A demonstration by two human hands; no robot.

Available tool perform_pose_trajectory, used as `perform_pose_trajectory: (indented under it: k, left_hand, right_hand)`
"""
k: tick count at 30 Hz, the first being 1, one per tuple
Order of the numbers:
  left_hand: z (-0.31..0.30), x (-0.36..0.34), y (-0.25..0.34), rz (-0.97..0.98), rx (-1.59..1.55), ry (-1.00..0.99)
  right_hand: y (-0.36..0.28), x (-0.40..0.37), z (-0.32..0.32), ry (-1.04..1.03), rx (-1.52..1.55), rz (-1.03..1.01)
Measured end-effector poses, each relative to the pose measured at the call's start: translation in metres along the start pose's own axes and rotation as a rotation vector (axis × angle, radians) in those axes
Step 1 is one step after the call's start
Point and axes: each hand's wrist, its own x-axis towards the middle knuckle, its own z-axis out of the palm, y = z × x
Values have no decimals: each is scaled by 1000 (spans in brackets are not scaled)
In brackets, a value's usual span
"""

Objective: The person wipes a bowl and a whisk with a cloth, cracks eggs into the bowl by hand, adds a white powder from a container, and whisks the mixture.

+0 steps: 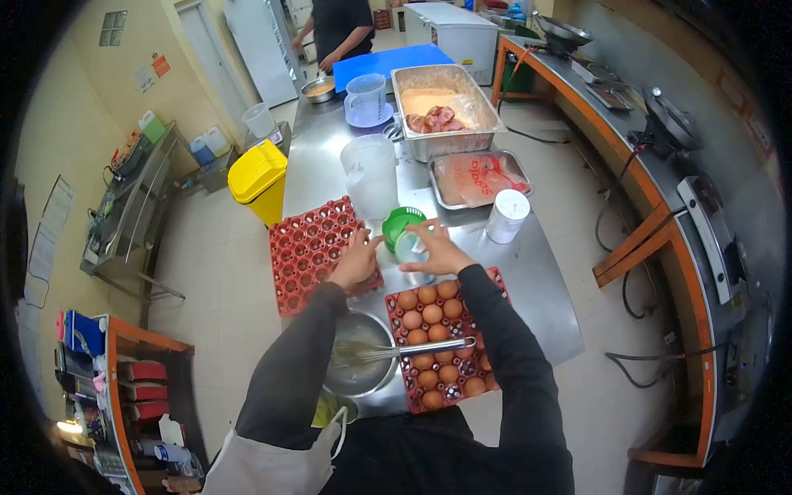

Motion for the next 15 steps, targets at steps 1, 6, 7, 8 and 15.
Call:
perform_pose_trajectory:
  k: [1, 6, 7, 8, 15]
  left_hand:
    - [17, 14, -8, 24, 23, -47]
    - [45, 36, -12, -20, 190, -119]
    - [44, 33, -11, -16, 181, -115]
    - [43, 30, -12, -15, 173, -111]
    - [47, 15, -29, 48, 157, -70]
  right_hand:
    - [-6, -1, 1, 1, 60, -28]
    - [10, -7, -25, 344, -83, -58]
    - [45, -4, -28, 567, -386, 17]
    - [58, -6, -49, 592, -427, 228]
    - [117, -29, -94, 420, -451, 550]
